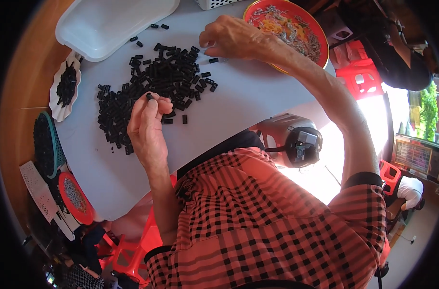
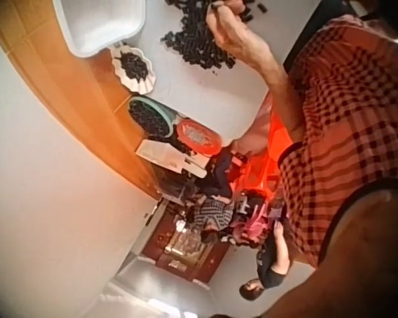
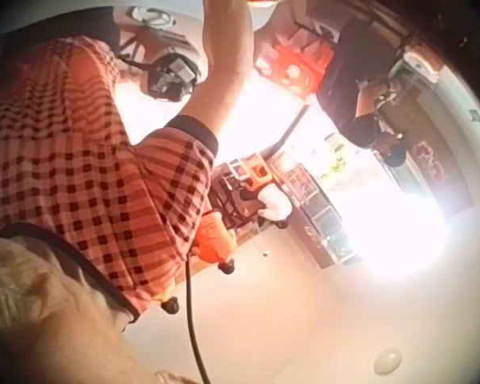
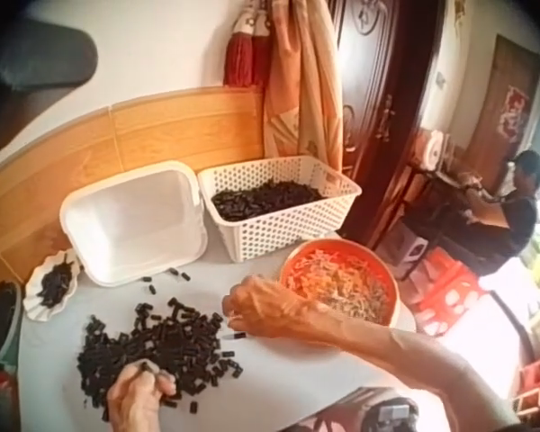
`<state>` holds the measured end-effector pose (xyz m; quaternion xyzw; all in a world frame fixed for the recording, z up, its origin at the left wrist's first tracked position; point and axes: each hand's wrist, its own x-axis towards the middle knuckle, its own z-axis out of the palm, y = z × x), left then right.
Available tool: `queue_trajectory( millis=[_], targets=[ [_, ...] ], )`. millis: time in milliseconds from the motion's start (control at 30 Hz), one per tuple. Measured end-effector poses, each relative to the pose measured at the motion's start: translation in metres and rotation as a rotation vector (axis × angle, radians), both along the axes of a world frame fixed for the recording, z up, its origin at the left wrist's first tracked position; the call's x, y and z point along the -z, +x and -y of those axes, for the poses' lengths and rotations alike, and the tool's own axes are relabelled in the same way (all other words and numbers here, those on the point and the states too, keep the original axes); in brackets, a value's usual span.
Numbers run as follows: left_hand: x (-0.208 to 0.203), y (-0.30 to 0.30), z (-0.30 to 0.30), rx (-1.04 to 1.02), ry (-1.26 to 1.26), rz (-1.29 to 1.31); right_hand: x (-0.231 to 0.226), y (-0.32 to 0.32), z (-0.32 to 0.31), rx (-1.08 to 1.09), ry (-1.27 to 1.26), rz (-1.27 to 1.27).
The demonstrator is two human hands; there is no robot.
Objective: The person inspects and sorts small black plastic components by hand on a table.
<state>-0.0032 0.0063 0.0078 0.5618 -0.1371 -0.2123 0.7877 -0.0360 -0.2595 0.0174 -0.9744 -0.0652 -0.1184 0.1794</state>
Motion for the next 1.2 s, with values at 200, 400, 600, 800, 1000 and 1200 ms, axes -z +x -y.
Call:
queue_trajectory(
  millis=[200, 400, 600, 800, 1000, 1200],
  targets=[
    [0.001, 0.001, 0.000, 0.046, -0.015, -0.005, 0.001, 0.010, -0.012, 0.103, -0.089, -0.043],
    [0.002, 0.002, -0.001, 0.136, -0.083, -0.139, -0.025, 0.008, -0.066, 0.052, 0.723, -0.005],
    [0.004, 0.003, -0.004, 0.140, -0.104, -0.203, -0.012, 0.010, -0.100, -0.094, 1.177, -0.154],
    [0.003, 0.004, -0.003, 0.169, -0.123, -0.179, -0.008, 0.008, -0.104, -0.095, 1.175, -0.163],
    [0.007, 0.005, -0.007, 0.179, -0.108, -0.220, -0.005, 0.010, -0.101, -0.164, 0.929, -0.101],
    [0.004, 0.002, -0.005, 0.138, -0.102, -0.191, -0.015, 0.050, -0.060, 0.142, 0.510, 0.120]
  ],
)
